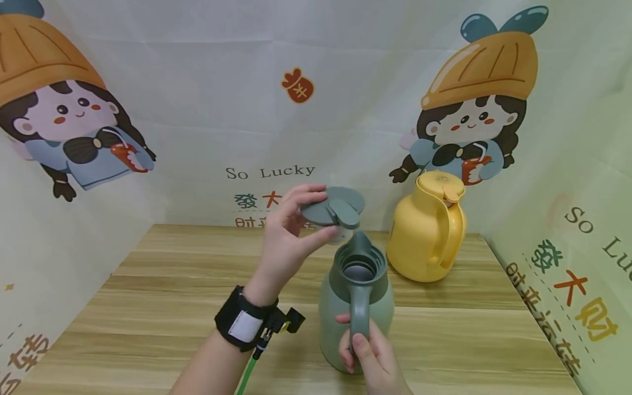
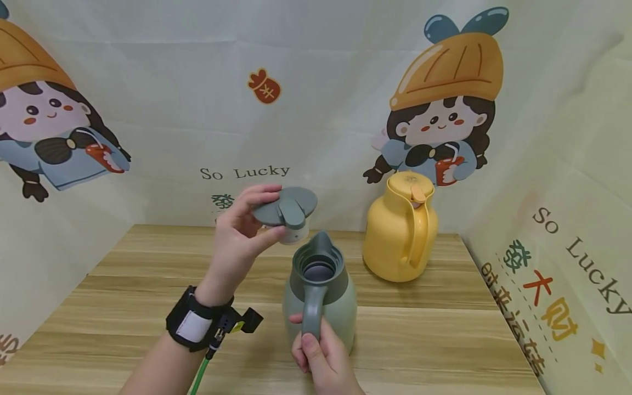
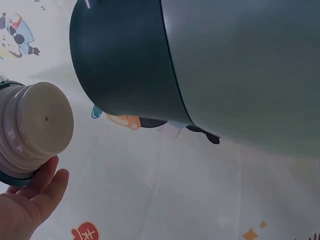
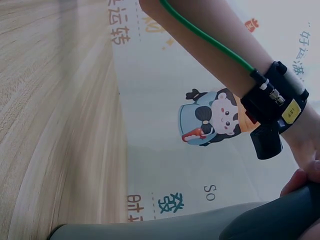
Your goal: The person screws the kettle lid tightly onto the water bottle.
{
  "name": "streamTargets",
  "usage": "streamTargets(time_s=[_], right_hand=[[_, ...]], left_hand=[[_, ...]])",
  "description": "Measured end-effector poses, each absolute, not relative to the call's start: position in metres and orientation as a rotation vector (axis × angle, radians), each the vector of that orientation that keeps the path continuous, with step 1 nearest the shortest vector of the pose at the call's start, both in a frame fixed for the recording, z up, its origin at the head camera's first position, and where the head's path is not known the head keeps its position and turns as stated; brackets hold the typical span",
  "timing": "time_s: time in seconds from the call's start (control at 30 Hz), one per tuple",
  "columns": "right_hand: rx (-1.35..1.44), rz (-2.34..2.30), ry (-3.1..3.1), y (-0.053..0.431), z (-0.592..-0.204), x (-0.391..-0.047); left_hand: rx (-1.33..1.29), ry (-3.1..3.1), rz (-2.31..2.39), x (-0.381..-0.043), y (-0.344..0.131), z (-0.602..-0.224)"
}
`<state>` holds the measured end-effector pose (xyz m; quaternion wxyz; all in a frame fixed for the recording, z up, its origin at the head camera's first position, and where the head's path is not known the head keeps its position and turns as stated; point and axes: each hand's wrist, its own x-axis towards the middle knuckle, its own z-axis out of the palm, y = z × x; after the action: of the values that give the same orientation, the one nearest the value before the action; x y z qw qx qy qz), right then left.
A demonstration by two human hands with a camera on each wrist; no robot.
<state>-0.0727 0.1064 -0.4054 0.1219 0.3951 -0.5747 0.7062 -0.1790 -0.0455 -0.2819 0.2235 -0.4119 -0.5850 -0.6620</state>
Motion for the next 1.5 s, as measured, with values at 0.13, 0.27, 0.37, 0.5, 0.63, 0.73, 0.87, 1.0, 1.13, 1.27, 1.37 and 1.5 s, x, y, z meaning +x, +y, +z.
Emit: streamTargets(time_s=[0.13,0.27,0.37,0.5,0.63,0.73,0.87,1.0,1.13,1.27,1.37,1.5], right_hand=[[1.152,2.065,-1.681,0.107,-0.404,-0.072],[1.145,2.074,-1.69,0.107,-0.403,-0.072],[1.148,2.075,-1.687,0.107,-0.403,-0.072],[1.165,2.063,-1.674,0.107,-0.404,-0.072],[1.174,2.041,-1.673,0.107,-0.405,-0.073],[1.166,2.04,-1.684,0.107,-0.405,-0.073],[1.138,2.056,-1.709,0.108,-0.404,-0.071],[1.138,2.056,-1.713,0.109,-0.404,-0.071],[1.149,2.051,-1.702,0.108,-0.404,-0.072],[1.146,2.051,-1.703,0.108,-0.404,-0.072],[1.143,2.057,-1.704,0.108,-0.405,-0.072],[1.153,2.064,-1.694,0.108,-0.406,-0.072]], left_hand=[[-1.162,-1.619,-1.821,-0.178,-0.041,-0.284],[-1.16,-1.649,-1.803,-0.177,-0.036,-0.286],[-1.16,-1.665,-1.806,-0.172,-0.033,-0.285],[-1.151,-1.691,-1.807,-0.161,-0.03,-0.279],[-1.147,-1.714,-1.806,-0.156,-0.028,-0.279],[-1.163,-1.718,-1.813,-0.156,-0.026,-0.283],[-1.183,-1.733,-1.82,-0.157,-0.023,-0.288],[-1.194,-1.763,-1.822,-0.157,-0.021,-0.294],[-1.195,-1.781,-1.83,-0.158,-0.02,-0.299],[-1.193,-1.802,-1.832,-0.158,-0.02,-0.303],[-1.201,-1.814,-1.816,-0.157,-0.02,-0.305],[-1.232,-1.801,-1.798,-0.157,-0.021,-0.308]])
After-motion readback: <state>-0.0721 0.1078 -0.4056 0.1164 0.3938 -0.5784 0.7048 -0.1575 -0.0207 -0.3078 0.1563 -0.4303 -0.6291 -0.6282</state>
